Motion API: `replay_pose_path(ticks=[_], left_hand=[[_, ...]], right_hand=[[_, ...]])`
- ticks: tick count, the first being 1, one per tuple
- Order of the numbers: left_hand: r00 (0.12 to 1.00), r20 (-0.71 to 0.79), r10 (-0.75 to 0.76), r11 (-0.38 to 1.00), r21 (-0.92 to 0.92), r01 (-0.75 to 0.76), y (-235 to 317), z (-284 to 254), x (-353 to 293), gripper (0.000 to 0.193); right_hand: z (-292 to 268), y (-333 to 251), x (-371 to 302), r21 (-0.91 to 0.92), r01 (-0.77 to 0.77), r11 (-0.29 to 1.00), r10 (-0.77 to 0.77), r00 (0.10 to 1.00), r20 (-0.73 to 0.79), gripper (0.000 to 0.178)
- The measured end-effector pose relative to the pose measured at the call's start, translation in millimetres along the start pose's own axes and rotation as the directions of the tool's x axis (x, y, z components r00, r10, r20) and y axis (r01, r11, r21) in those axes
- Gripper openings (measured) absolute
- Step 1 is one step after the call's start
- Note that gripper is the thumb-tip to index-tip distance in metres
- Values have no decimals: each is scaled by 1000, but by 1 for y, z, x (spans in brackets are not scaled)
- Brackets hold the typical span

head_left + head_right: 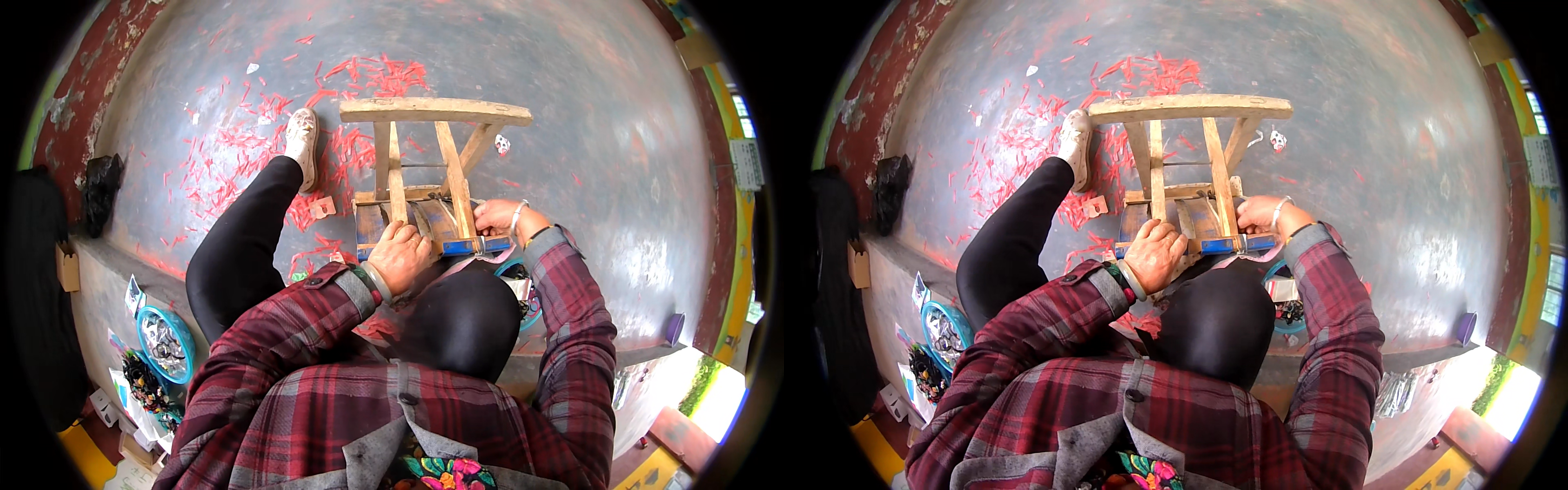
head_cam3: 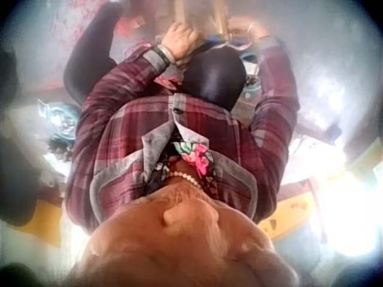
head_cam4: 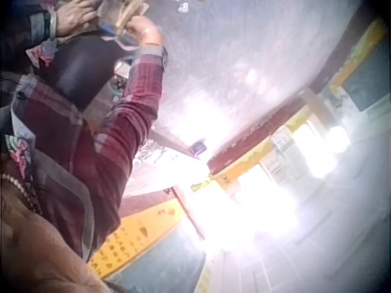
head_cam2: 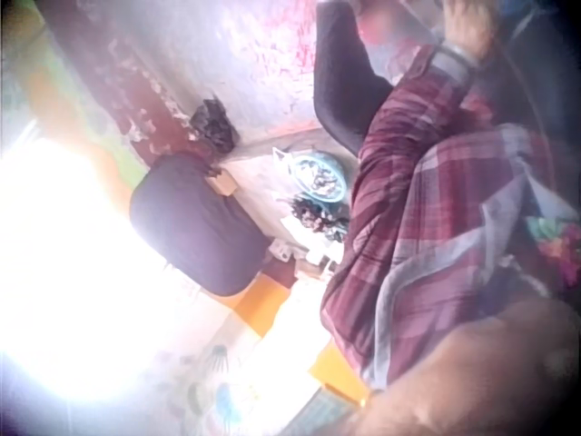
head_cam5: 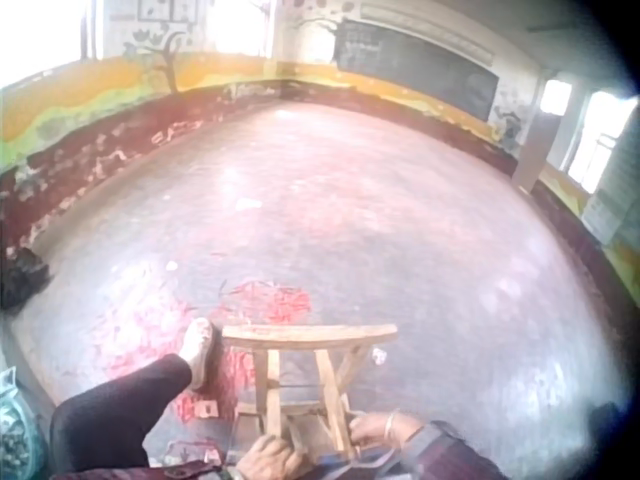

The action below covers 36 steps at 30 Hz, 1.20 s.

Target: The person sits on the floor and assembles hair accessories by inserting small items into clear plastic bags. They then place the filled bags into a blue bowl. Later, they adjust a small wooden stool and place a patterned cushion on it.

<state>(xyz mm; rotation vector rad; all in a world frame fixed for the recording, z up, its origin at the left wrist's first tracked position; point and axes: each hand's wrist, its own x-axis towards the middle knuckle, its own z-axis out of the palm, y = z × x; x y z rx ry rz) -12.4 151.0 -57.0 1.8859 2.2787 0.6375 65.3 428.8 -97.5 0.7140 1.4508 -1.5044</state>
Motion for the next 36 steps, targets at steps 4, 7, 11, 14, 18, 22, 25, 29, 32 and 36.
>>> replay_pose_path(ticks=[4,7,11,14,18,22,25,29,32,36], left_hand=[[999,-47,16,1000,-3,-16,-1,3,-2,29],[997,-65,29,1000,-3,-29,0,5,-2,30],[994,-100,47,999,3,-47,0,3,0,25],[996,-83,45,999,-15,-46,1,0,2,23],[999,-18,37,997,-62,-38,3,3,0,30],[998,17,52,996,-67,-51,4,-2,1,32],[995,95,34,995,-94,-25,3,0,3,33],[987,156,26,992,-129,-5,2,2,5,32],[981,181,71,987,-158,-42,1,0,8,32],[982,178,68,988,-148,-42,0,4,7,33]], right_hand=[[5,-2,17,-55,-96,994,88,987,-132,9],[-6,-8,21,-112,-168,979,161,984,-71,9],[-7,-10,28,-133,-187,973,183,982,-43,7],[-6,-7,32,-58,-167,984,165,986,-32,9],[-16,9,51,2,-143,990,143,989,22,11],[-16,10,49,-6,-88,996,88,996,30,9],[-8,2,38,79,13,997,-7,997,-75,9],[-5,-5,38,120,-20,993,40,985,-167,14],[-11,2,61,41,-94,995,101,971,-217,23],[-6,-14,67,-126,-174,977,163,982,-92,33]])
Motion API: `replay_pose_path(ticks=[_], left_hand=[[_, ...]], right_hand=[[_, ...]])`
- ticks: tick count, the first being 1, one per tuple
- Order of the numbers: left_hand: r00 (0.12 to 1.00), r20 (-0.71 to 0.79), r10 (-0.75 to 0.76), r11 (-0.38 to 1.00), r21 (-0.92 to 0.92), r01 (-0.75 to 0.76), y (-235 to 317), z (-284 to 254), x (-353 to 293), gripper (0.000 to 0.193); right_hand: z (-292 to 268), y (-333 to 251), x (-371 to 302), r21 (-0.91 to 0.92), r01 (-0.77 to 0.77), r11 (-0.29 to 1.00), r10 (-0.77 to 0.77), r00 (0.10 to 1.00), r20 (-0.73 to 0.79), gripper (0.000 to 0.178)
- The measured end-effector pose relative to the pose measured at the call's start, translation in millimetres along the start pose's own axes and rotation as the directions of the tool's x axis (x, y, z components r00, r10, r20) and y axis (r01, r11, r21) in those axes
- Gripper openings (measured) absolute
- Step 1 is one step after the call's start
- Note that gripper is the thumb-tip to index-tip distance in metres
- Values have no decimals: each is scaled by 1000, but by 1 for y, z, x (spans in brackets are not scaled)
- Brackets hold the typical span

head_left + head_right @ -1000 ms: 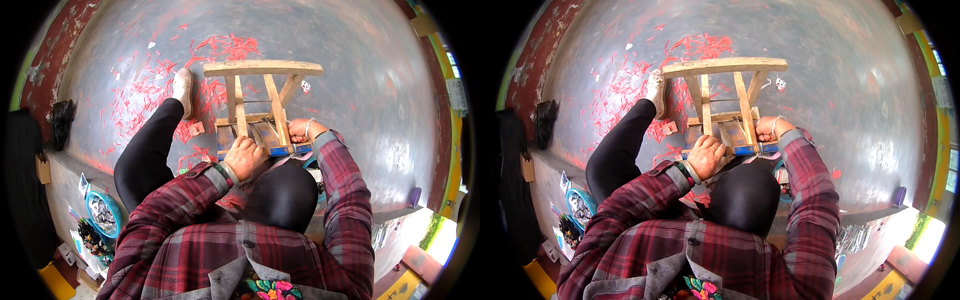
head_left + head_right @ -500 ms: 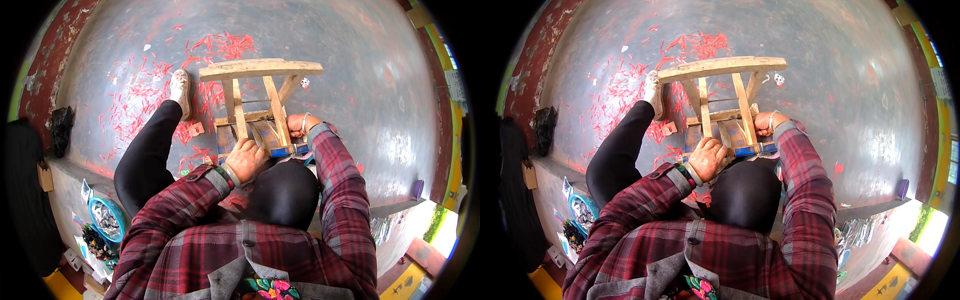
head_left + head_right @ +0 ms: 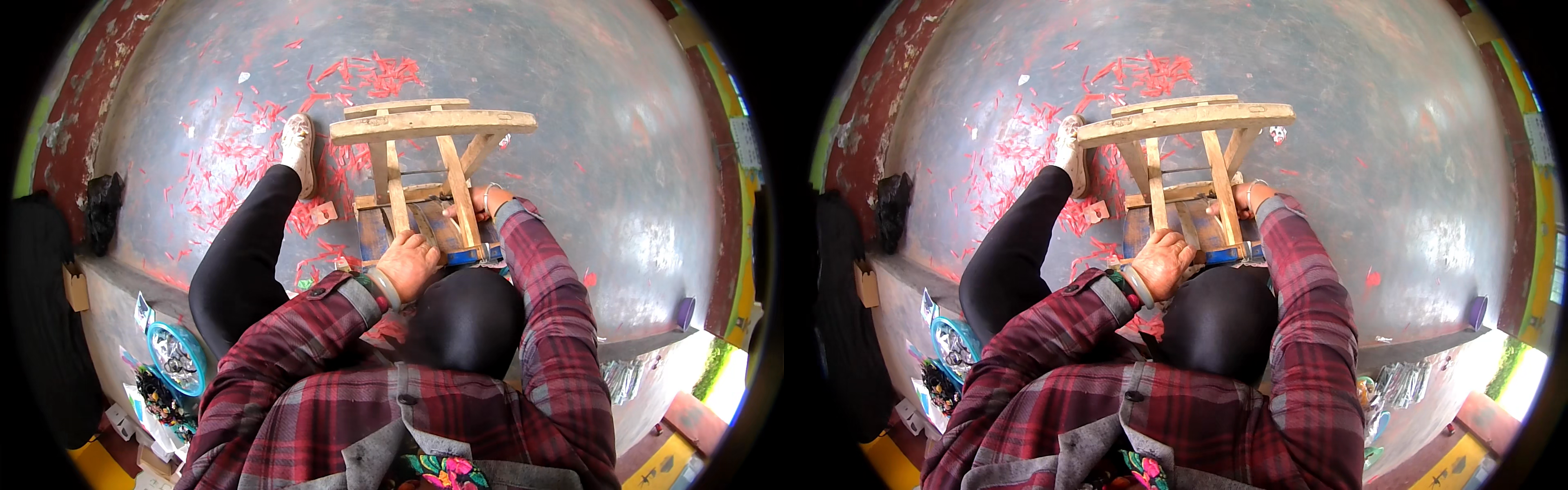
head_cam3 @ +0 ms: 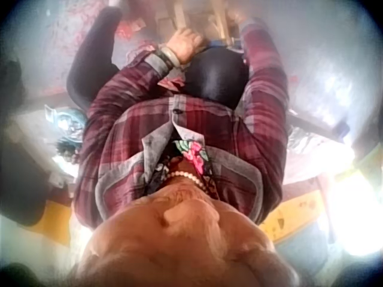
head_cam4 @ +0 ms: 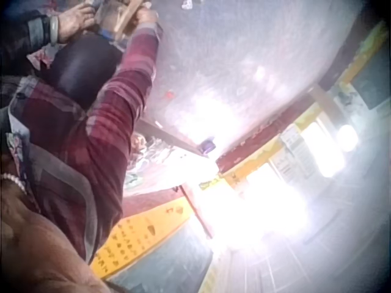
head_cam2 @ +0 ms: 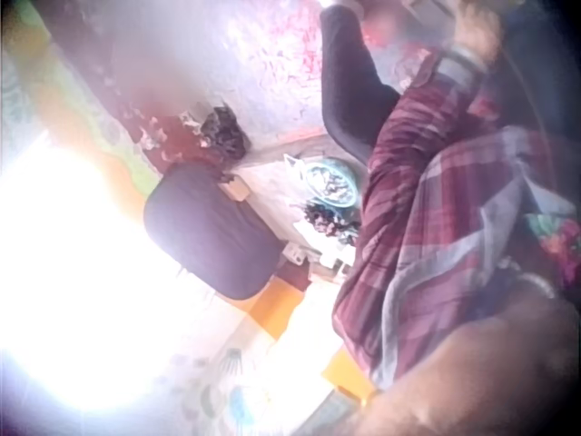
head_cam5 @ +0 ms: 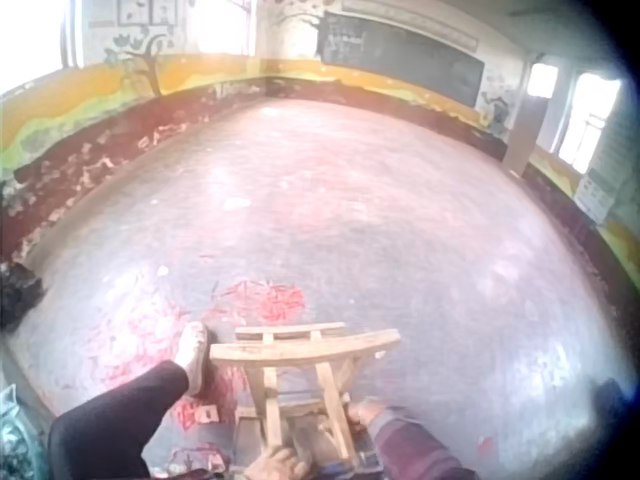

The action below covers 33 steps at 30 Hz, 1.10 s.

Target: The person sits on the floor and assembles hair accessories by inserting small items into clear plastic bags. They then place the filled bags into a blue bowl. Later, they adjust a small wooden stool and place a patterned cushion on it.

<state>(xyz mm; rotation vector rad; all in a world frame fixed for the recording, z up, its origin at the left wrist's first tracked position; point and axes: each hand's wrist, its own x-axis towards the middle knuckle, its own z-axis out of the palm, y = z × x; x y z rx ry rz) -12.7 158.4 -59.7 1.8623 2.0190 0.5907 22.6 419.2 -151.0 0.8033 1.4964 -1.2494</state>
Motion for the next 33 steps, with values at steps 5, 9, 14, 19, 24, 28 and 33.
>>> replay_pose_path(ticks=[5,9,14,19,24,28,33], left_hand=[[999,-38,-6,1000,2,6,-2,-4,2,34],[999,-36,-20,998,-57,18,-7,-4,2,34],[1000,-13,-6,999,-43,5,-8,-5,2,33],[999,-32,-19,1000,-12,18,-7,-6,3,30],[992,-77,-99,988,113,107,-14,-24,15,29],[993,-105,-63,990,119,75,-24,-29,26,34],[989,-125,-80,986,138,97,-18,-23,25,34]], right_hand=[[-6,7,8,-94,32,995,-36,998,-44,32],[-24,10,-19,3,14,1000,-13,976,-217,20],[-56,42,-86,358,303,883,-143,900,-412,19],[6,34,-172,263,782,566,-507,581,-637,23],[88,27,-213,148,835,530,-677,522,-519,24],[94,9,-203,-41,821,569,-691,451,-565,23],[63,-56,-174,161,879,449,-704,459,-541,22]])
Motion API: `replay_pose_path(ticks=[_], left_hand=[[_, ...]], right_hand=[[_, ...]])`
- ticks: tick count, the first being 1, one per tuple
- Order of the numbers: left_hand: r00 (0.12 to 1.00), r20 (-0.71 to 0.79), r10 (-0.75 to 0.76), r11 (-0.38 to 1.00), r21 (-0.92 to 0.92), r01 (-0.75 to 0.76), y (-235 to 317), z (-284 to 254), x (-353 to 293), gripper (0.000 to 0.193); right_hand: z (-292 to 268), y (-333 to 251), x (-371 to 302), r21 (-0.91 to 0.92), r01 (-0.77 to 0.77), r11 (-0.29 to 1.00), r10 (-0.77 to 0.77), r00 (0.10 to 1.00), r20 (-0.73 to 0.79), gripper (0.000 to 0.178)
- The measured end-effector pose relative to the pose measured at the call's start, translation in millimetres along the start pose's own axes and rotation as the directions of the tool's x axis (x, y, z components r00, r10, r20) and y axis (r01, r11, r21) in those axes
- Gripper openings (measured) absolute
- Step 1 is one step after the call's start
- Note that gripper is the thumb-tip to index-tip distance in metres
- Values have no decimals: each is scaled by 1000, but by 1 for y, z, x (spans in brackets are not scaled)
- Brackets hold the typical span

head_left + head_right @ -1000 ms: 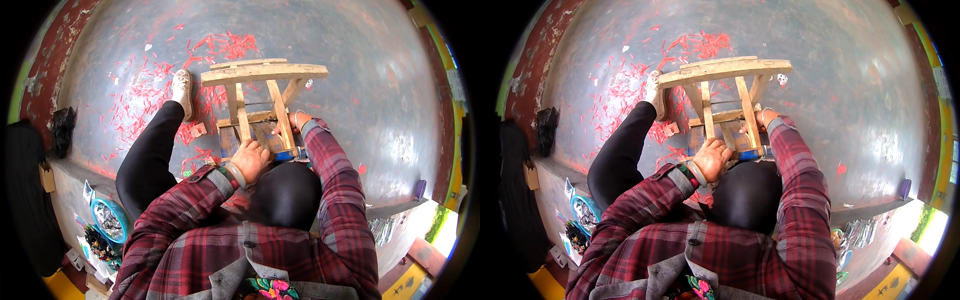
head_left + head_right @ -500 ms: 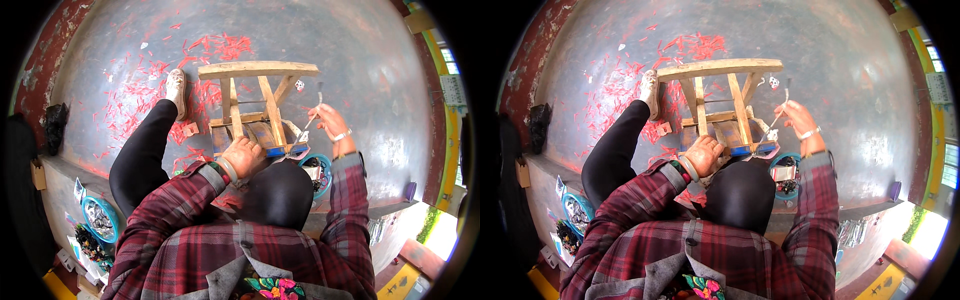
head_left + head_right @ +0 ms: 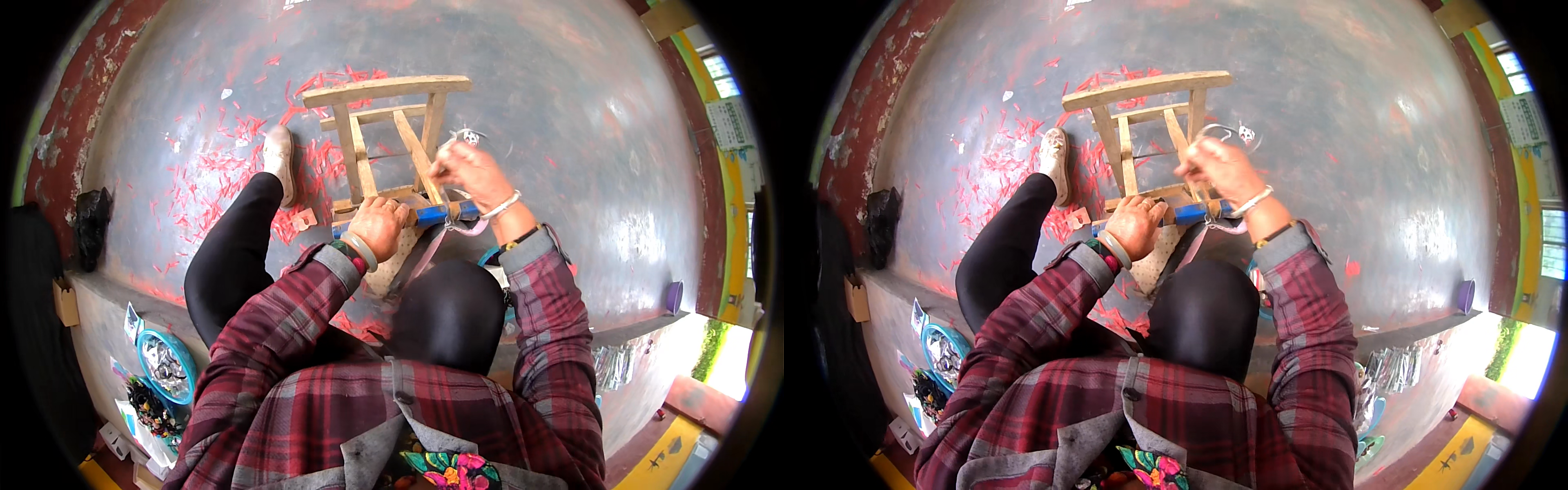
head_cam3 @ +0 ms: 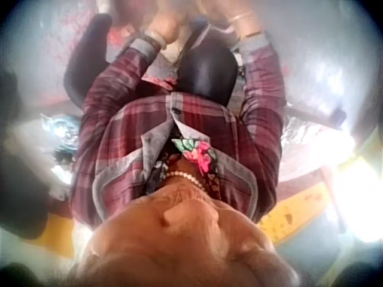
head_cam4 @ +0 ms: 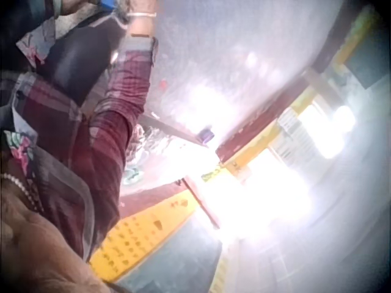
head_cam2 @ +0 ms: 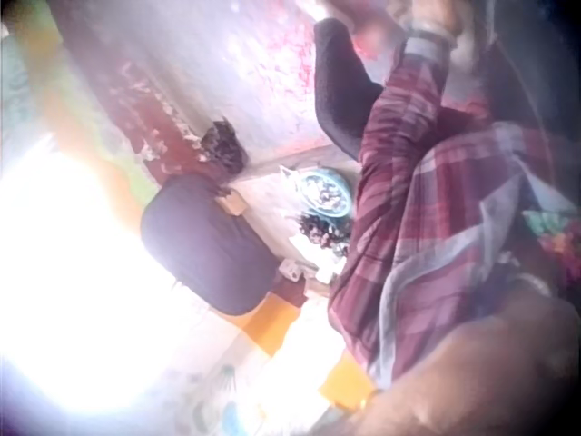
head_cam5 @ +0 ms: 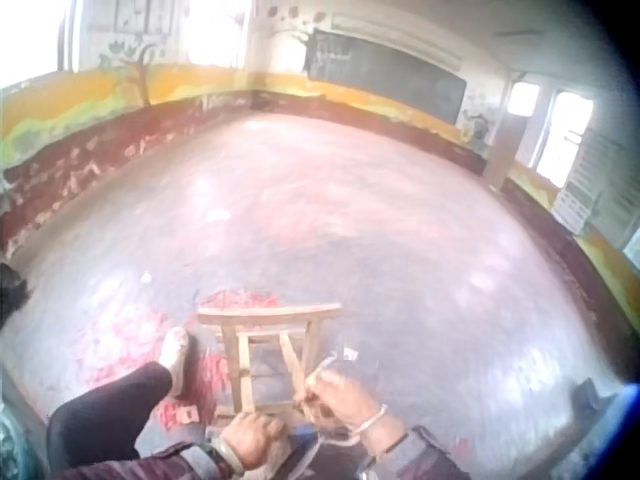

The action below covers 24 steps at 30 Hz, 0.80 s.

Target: The person sits on the floor and assembles hair accessories by inserting small items into clear plastic bags. They then place the filled bags into a blue bowl. Later, they adjust a small wooden stool and place a patterned cushion on it.

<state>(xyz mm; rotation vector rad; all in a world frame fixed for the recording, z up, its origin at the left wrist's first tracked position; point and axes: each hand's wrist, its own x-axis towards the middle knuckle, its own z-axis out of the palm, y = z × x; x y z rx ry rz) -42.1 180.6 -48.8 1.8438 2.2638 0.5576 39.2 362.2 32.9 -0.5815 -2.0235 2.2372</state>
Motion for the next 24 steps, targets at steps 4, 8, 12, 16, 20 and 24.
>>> replay_pose_path(ticks=[4,8,12,16,20,24], left_hand=[[999,-49,-1,997,73,5,-10,-4,8,28],[981,-64,-181,977,101,187,-33,-22,26,29],[990,36,-135,991,-6,136,-45,-36,48,34],[984,8,-176,984,-34,176,-43,-48,53,34],[987,1,-163,986,-39,163,-47,-46,56,35],[989,5,-148,989,-29,148,-46,-37,49,37]], right_hand=[[22,-27,-11,-373,80,924,115,873,473,23],[-19,-23,-47,-368,-214,905,327,902,280,21],[-78,76,-77,-717,-181,674,174,981,-84,36],[-46,95,-86,-987,-128,100,538,841,-54,72],[-50,185,-91,-966,-217,141,581,808,-97,69],[-68,201,-60,-838,-484,253,394,842,-368,63]])
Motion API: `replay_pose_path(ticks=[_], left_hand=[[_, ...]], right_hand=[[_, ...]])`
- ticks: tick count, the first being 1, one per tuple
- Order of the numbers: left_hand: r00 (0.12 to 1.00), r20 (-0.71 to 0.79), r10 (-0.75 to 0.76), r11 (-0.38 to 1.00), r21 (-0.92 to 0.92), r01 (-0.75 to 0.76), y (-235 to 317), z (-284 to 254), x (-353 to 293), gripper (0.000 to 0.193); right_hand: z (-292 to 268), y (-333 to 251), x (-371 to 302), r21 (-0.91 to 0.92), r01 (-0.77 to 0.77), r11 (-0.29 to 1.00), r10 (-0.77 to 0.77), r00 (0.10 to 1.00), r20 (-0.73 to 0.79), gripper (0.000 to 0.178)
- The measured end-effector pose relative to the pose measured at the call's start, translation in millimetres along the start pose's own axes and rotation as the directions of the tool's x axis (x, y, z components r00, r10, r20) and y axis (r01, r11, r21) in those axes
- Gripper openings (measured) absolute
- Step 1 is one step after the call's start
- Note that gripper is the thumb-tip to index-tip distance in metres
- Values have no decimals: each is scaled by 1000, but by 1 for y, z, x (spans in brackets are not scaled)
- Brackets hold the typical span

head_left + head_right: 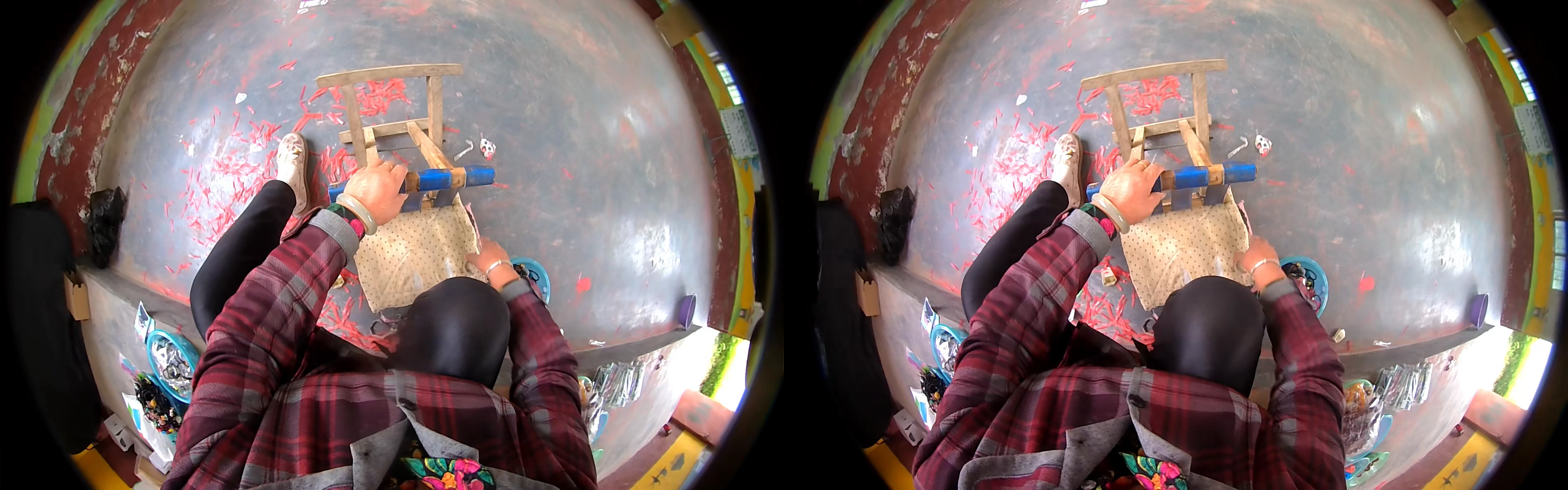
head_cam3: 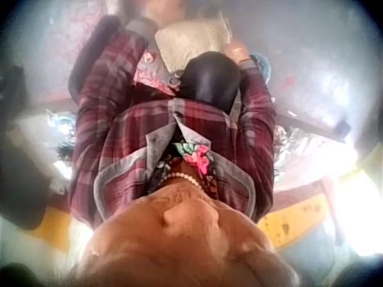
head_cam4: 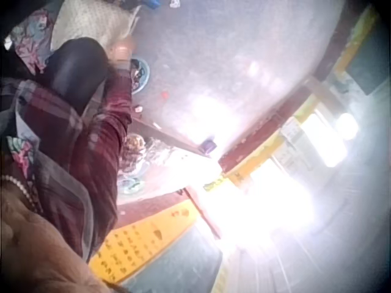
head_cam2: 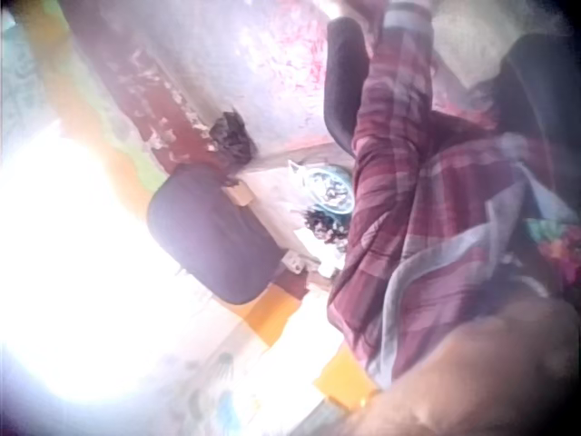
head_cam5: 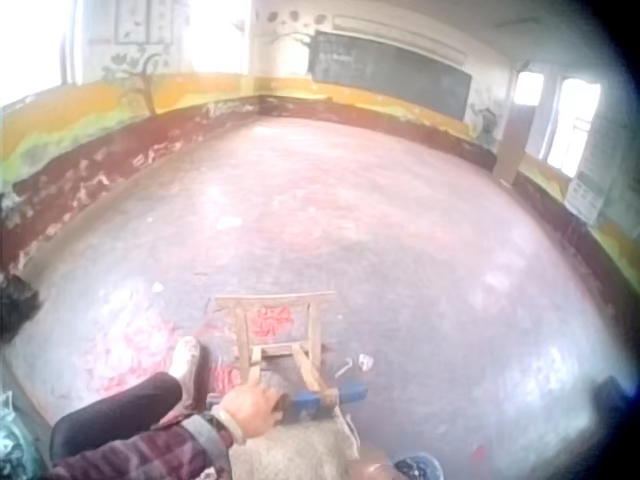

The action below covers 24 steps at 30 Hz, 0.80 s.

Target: The person sits on the floor and assembles hair accessories by inserting small items into clear plastic bags. They then place the filled bags into a blue bowl. Later, they adjust a small wooden stool and place a patterned cushion on it.

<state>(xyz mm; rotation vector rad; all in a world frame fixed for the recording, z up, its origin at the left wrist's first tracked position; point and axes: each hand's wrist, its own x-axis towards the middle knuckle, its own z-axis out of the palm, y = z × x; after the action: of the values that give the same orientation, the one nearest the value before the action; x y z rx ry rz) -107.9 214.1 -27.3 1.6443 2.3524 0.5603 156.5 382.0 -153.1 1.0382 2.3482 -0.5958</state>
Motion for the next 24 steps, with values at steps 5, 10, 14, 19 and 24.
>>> replay_pose_path(ticks=[5,10,14,19,24], left_hand=[[998,-48,-37,999,-14,37,-7,-23,16,36],[989,-18,-150,989,1,150,-16,-70,44,36],[975,-18,-222,972,-82,219,-41,-92,50,36],[926,54,-373,876,-309,371,-83,-120,38,42],[822,197,-534,541,-667,511,-97,-125,14,30]], right_hand=[[46,30,50,212,-325,922,319,946,61,77],[47,47,60,255,-341,905,278,927,252,77],[20,43,37,459,-209,863,158,976,148,65],[-51,35,-24,599,20,801,63,991,-117,49],[-143,17,-82,872,98,479,18,992,-122,37]])
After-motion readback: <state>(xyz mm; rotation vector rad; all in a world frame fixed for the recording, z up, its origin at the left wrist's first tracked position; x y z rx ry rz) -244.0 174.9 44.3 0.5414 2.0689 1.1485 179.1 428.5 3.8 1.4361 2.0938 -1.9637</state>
